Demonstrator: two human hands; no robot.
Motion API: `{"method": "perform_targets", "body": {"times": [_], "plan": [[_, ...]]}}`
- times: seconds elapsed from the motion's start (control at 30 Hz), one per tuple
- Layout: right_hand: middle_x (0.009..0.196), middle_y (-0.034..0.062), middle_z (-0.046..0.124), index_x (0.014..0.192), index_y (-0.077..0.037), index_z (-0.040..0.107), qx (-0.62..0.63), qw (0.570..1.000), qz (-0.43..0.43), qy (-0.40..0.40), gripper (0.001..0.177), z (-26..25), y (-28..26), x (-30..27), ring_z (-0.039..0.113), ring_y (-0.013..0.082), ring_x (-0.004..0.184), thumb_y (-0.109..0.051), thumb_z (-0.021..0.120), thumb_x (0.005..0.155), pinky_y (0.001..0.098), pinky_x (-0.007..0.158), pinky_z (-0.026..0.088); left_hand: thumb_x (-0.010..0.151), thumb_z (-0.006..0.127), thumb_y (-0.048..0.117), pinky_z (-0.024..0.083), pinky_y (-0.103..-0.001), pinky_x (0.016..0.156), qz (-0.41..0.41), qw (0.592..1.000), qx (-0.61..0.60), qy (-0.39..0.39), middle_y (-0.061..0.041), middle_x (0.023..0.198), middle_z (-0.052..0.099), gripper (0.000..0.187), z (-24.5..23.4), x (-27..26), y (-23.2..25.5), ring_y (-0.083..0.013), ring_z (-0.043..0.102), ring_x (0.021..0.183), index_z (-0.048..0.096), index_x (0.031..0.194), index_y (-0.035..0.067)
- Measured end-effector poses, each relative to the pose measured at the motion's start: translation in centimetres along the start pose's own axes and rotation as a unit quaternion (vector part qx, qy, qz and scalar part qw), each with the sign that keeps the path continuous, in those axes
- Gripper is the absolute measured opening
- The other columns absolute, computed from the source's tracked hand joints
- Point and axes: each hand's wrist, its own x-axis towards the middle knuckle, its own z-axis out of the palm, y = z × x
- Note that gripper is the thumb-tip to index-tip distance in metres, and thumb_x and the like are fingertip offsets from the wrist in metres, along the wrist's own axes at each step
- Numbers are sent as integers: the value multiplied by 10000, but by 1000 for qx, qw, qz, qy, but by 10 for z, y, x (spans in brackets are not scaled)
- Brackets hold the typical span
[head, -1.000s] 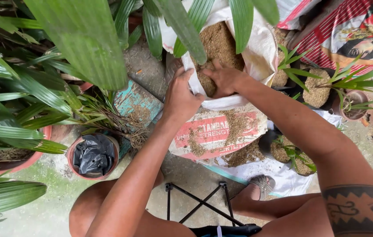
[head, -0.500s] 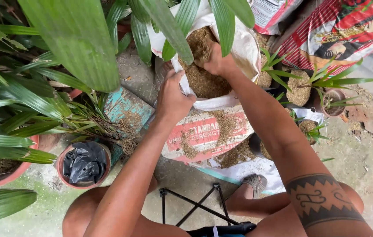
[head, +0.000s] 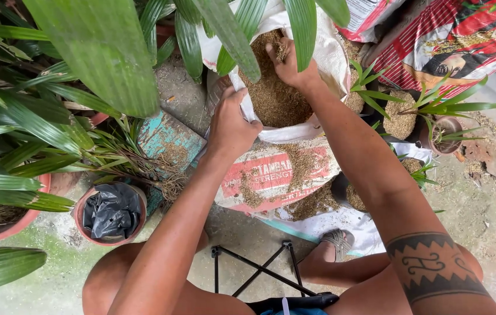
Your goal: The person is transplanting seedlings into small nursery pots by filling them with soil from a large bag and carefully placing the plants.
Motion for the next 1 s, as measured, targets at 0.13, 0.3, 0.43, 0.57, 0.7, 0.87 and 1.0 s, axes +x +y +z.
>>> {"method": "perform_targets", "body": {"times": [0.13, 0.3, 0.43, 0.57, 0.7, 0.87, 1.0], "plan": [[1459, 142, 260, 1410, -303, 116, -844, 519, -133, -27, 749, 12, 17, -53, 340, 323, 1385, -494, 662, 934, 445, 1194, 318, 777, 799, 18, 487, -453, 1091, 9, 1000, -1, 2, -168, 1548, 417, 775, 1, 0, 0, -345, 537, 1313, 448, 1467, -18], [1643, 346, 148, 1646, -114, 17, -926, 367, -43, 74, 1375, -36, 15, -71, 240, 525, 1499, -1019, 478, 719, 685, 1198, 282, 763, 669, -103, 501, -487, 1081, 45, 999, -28, 7, -313, 1365, 535, 650, -18, -20, 21, -435, 557, 1295, 488, 1384, -164], [1637, 297, 247, 1601, -10, 243, -975, 211, 35, 58, 1318, -27, 27, -78, 312, 502, 1478, -1010, 338, 748, 621, 1215, 291, 761, 670, -103, 514, -490, 1065, 48, 999, -25, 0, -304, 1371, 532, 646, -18, -22, 20, -420, 571, 1282, 487, 1377, -170], [1581, 284, 386, 1605, -30, 246, -987, 157, 30, 14, 1418, -46, 25, -71, 409, 448, 1447, -1004, 554, 622, 552, 1224, 335, 743, 678, -109, 516, -514, 1056, 56, 998, -34, 6, -317, 1363, 529, 658, -14, -20, 20, -453, 550, 1295, 488, 1370, -177], [1519, 267, 474, 1594, -48, 284, -976, 218, 20, 2, 1313, -79, 11, -38, 430, 416, 1436, -757, 800, 617, 519, 1227, 342, 775, 659, -117, 500, -498, 1083, 42, 999, -28, -5, -312, 1381, 517, 650, -13, -22, 23, -443, 541, 1312, 472, 1396, -165], [1465, 258, 523, 1532, -15, 425, -859, 499, -105, 33, 898, -77, 15, -37, 439, 456, 1407, -276, 849, 784, 558, 1189, 346, 786, 661, -107, 486, -497, 1103, 30, 999, -19, -7, -305, 1412, 503, 652, -13, -20, 29, -428, 534, 1328, 467, 1407, -155], [1257, 253, 646, 1472, 41, 463, -802, 560, -204, 43, 816, -20, 32, -66, 617, 418, 1230, -299, 845, 836, 543, 1100, 444, 768, 691, -104, 490, -497, 1085, 53, 998, -24, 10, -308, 1390, 517, 656, -3, -7, 7, -441, 531, 1325, 483, 1388, -160]]}}
